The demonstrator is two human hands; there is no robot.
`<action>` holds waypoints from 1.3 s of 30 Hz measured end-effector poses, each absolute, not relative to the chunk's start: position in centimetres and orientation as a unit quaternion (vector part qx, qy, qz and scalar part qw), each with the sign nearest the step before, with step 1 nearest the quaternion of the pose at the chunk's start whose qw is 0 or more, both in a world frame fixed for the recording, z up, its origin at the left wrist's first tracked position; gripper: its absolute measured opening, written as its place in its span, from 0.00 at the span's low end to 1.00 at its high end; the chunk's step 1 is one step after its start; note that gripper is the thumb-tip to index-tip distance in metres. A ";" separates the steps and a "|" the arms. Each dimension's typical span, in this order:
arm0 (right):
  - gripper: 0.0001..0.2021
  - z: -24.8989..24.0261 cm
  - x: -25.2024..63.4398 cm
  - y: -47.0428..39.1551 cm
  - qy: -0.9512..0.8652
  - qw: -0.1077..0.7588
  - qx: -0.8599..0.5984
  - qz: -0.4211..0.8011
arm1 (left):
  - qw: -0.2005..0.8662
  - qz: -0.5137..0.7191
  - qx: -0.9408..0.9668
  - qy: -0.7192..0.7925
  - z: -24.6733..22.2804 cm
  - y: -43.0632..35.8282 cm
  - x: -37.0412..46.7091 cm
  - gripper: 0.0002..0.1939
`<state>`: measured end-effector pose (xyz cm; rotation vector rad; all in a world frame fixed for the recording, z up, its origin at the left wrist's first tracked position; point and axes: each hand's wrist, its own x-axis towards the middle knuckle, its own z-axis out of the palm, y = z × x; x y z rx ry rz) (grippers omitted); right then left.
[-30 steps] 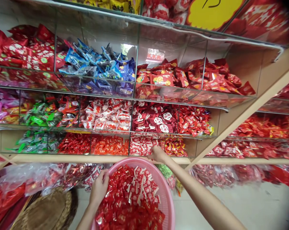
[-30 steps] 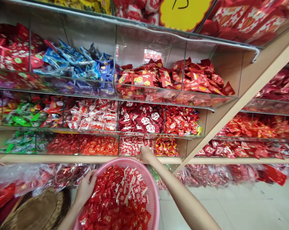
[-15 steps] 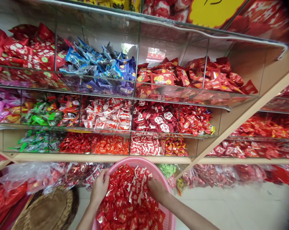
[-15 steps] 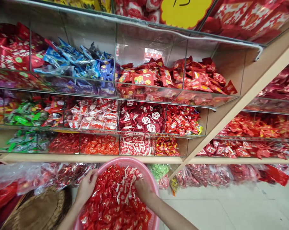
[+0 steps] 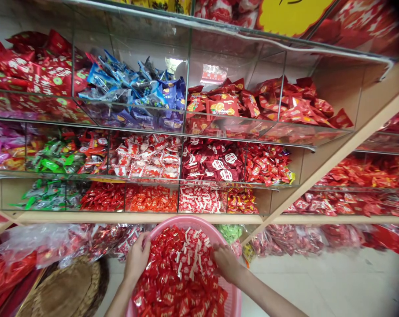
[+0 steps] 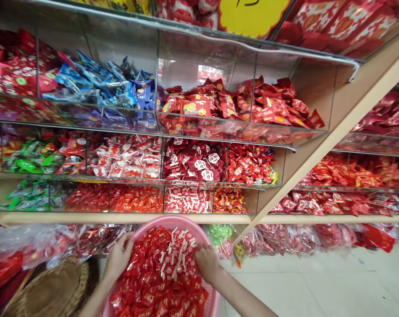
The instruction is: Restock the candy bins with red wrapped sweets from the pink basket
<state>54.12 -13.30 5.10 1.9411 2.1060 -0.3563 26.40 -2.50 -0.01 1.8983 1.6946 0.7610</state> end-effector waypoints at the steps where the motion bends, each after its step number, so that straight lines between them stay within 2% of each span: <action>1: 0.11 4.6 54.1 -13.7 0.733 0.143 0.657 -0.103 | 0.241 0.277 0.694 0.620 0.0 -2.5 26.4 0.16; 10: 0.10 1.0 53.7 -15.4 0.734 0.139 0.663 -0.044 | 0.237 0.282 0.699 0.613 -0.1 -2.5 26.3 0.16; 16: 0.11 3.6 54.7 -14.9 0.724 0.130 0.674 -0.075 | 0.237 0.269 0.700 0.618 -0.1 -2.5 26.3 0.16; 21: 0.11 6.3 55.0 -14.3 0.692 0.080 0.714 -0.070 | 0.242 0.275 0.698 0.616 0.0 -2.6 26.4 0.16; 31: 0.08 2.6 53.3 -14.8 0.653 0.090 0.751 -0.030 | 0.253 0.272 0.698 0.613 -0.1 -2.4 26.3 0.16; 36: 0.15 3.5 53.3 -14.7 0.661 0.099 0.743 -0.038 | 0.247 0.274 0.698 0.614 -0.3 -2.4 26.2 0.16; 39: 0.14 5.3 53.8 -13.9 0.656 0.097 0.747 -0.052 | 0.251 0.272 0.699 0.612 -0.4 -2.4 26.2 0.16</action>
